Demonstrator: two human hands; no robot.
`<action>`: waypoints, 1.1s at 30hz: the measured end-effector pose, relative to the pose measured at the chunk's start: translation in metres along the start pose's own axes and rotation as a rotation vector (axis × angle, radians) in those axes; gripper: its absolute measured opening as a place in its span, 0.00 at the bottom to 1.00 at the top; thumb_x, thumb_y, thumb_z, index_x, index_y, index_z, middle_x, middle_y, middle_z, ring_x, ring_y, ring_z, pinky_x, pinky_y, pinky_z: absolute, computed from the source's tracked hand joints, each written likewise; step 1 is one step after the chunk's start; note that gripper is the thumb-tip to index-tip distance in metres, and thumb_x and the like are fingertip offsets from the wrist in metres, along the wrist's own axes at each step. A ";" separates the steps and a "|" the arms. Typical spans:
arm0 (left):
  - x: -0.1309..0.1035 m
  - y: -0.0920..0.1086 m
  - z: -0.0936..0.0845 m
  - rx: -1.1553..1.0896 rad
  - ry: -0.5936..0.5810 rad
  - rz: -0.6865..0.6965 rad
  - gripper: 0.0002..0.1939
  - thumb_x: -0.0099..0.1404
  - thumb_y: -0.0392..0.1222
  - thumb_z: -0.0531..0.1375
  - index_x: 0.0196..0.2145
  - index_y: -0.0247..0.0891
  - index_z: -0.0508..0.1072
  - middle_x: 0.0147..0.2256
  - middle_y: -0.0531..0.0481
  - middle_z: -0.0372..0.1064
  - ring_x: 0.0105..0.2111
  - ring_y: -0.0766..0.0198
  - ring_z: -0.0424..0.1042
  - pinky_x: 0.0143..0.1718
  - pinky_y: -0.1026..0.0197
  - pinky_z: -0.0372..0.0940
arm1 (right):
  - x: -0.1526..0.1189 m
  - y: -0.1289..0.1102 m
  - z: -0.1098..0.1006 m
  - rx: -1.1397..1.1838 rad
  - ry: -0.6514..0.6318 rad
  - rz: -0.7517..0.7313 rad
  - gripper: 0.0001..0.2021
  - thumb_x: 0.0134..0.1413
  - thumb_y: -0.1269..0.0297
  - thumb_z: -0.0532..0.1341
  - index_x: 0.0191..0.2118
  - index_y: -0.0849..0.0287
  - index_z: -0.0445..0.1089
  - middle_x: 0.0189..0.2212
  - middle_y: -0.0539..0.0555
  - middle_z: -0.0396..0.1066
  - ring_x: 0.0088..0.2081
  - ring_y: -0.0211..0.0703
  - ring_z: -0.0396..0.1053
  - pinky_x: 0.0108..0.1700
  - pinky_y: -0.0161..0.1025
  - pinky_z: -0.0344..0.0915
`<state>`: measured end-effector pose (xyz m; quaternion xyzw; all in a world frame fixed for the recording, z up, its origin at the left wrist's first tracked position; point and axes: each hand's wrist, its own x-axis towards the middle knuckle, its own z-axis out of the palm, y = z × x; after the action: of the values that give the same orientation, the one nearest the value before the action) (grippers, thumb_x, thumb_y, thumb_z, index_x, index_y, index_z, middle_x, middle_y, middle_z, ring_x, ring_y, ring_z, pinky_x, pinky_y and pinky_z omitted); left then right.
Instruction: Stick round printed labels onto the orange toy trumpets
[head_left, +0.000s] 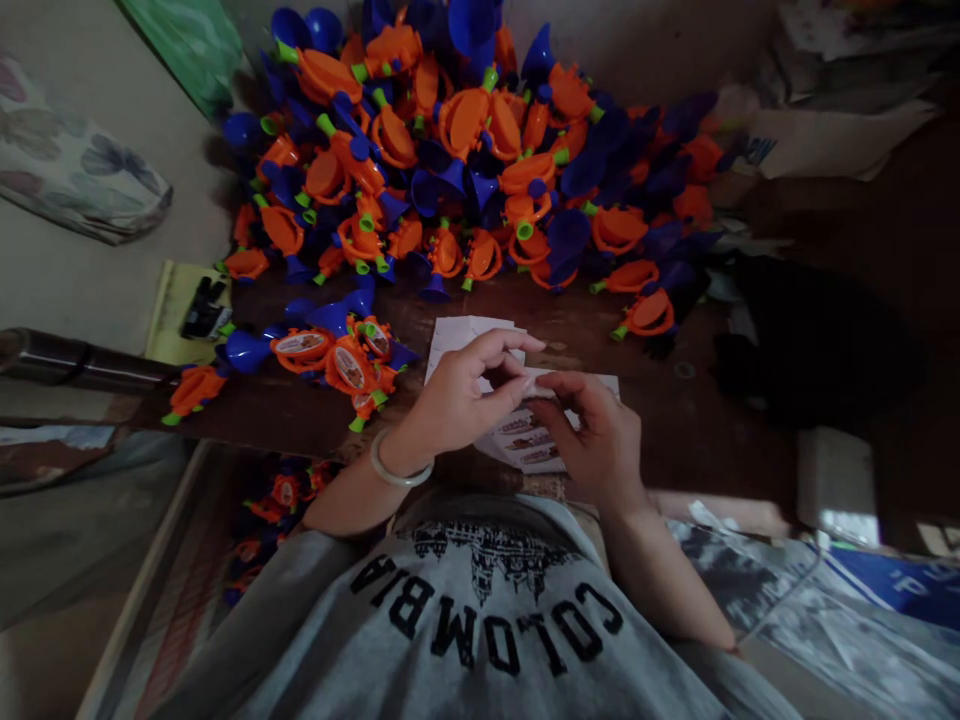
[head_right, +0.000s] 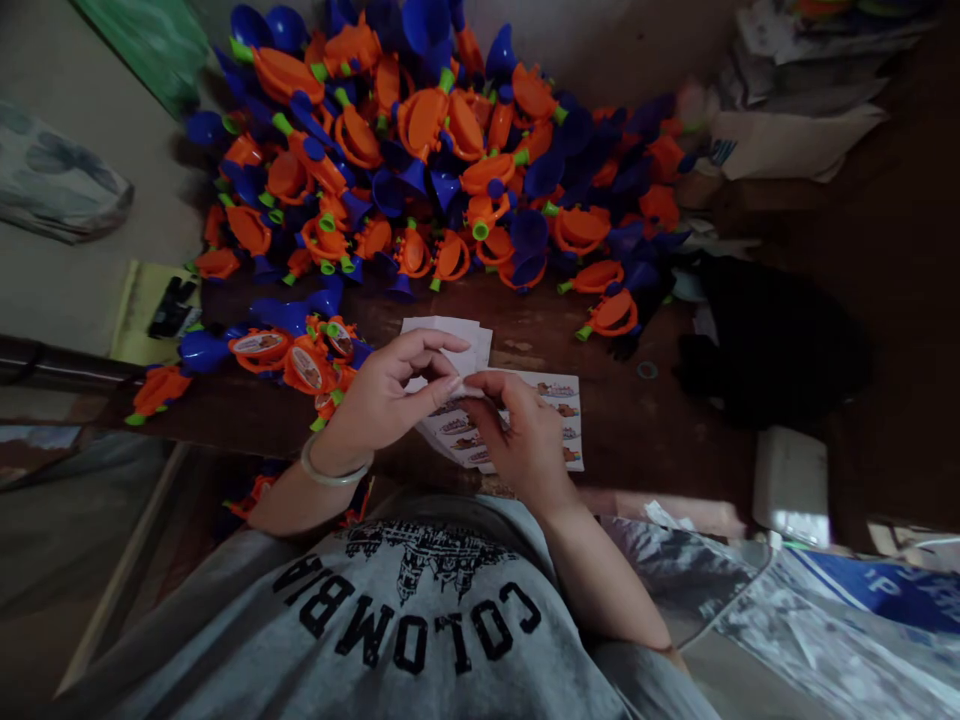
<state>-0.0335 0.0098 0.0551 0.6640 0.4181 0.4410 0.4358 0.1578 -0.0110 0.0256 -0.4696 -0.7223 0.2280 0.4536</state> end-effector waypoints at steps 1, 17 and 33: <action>0.000 0.001 0.000 -0.009 -0.003 -0.003 0.15 0.69 0.37 0.64 0.53 0.38 0.76 0.33 0.53 0.76 0.32 0.69 0.74 0.37 0.66 0.67 | -0.001 -0.001 -0.001 -0.003 0.010 -0.002 0.05 0.64 0.68 0.68 0.44 0.52 0.77 0.35 0.47 0.82 0.33 0.40 0.79 0.37 0.35 0.75; 0.005 0.007 -0.009 0.027 0.119 -0.042 0.12 0.69 0.39 0.64 0.50 0.40 0.73 0.32 0.55 0.74 0.29 0.69 0.70 0.33 0.64 0.63 | -0.018 0.000 -0.013 -0.214 0.149 -0.734 0.11 0.56 0.69 0.75 0.39 0.41 0.79 0.38 0.45 0.74 0.42 0.40 0.71 0.46 0.43 0.76; 0.010 -0.003 -0.005 0.084 -0.028 0.011 0.12 0.69 0.42 0.65 0.50 0.42 0.73 0.34 0.54 0.76 0.29 0.69 0.73 0.32 0.66 0.67 | -0.016 0.001 -0.007 0.072 0.022 -0.161 0.24 0.65 0.75 0.63 0.61 0.43 0.70 0.40 0.48 0.85 0.41 0.46 0.83 0.45 0.48 0.83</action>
<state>-0.0363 0.0210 0.0552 0.6901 0.4263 0.4160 0.4110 0.1663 -0.0250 0.0212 -0.3959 -0.7440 0.2111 0.4951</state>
